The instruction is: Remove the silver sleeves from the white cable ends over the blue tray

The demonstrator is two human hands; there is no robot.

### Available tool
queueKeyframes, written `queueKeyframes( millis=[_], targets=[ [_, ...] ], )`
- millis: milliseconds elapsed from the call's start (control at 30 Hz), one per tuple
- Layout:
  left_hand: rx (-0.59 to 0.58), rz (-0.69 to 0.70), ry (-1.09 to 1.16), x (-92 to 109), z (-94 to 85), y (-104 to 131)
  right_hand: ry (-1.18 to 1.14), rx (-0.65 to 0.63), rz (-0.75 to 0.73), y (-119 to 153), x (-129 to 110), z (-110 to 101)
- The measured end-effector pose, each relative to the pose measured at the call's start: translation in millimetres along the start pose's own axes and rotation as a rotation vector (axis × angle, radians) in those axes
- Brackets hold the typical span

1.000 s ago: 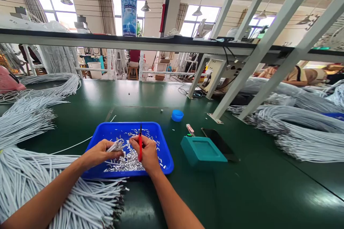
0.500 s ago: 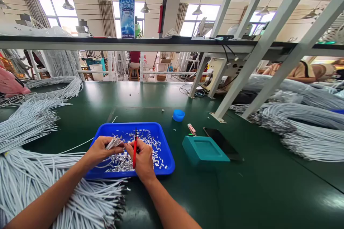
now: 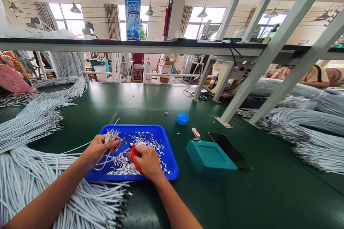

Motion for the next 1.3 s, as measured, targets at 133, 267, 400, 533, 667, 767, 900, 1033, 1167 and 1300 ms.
queueKeyframes(
  millis=[133,267,400,533,667,767,900,1033,1167,1300],
  targets=[
    [-0.015,0.022,-0.017,1.3,1.2,1.1,0.015,0.001,0.002,2.9,0.0,2.4],
    [0.003,0.086,-0.064,5.3,0.9,2.4,0.03,0.012,0.0,3.1,1.3,3.6],
    [0.024,0.131,-0.076,7.2,1.2,1.7,0.048,-0.009,-0.015,2.2,1.8,7.7],
    [0.015,0.137,-0.073,6.5,2.2,0.9,0.033,-0.037,-0.018,3.2,0.5,10.9],
    [0.008,0.137,-0.107,6.2,1.1,1.4,-0.039,-0.05,-0.002,4.1,-0.7,10.6],
    [0.017,0.161,-0.137,5.4,-0.7,0.6,-0.124,-0.093,0.034,5.3,1.4,13.5],
    [0.019,0.206,-0.131,4.4,-0.9,-0.9,-0.218,-0.133,0.05,7.7,2.3,19.4],
    [-0.051,0.194,-0.071,5.0,5.1,2.1,-0.191,-0.085,0.059,9.6,0.3,22.2],
    [-0.158,0.112,0.023,2.4,12.1,5.7,-0.136,-0.03,0.036,8.2,-2.9,18.1],
    [-0.079,0.089,-0.035,-1.9,5.0,1.6,-0.168,-0.028,0.058,1.5,3.4,8.4]
  ],
)
Point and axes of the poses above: each hand's wrist, its own y-axis away from the middle knuckle, its own z-axis out of the palm, x = y × z, the point moved 8 cm from there along -y, towards the middle knuckle, and after that the axes turned 13 degrees about x, right-handed, at the moved point
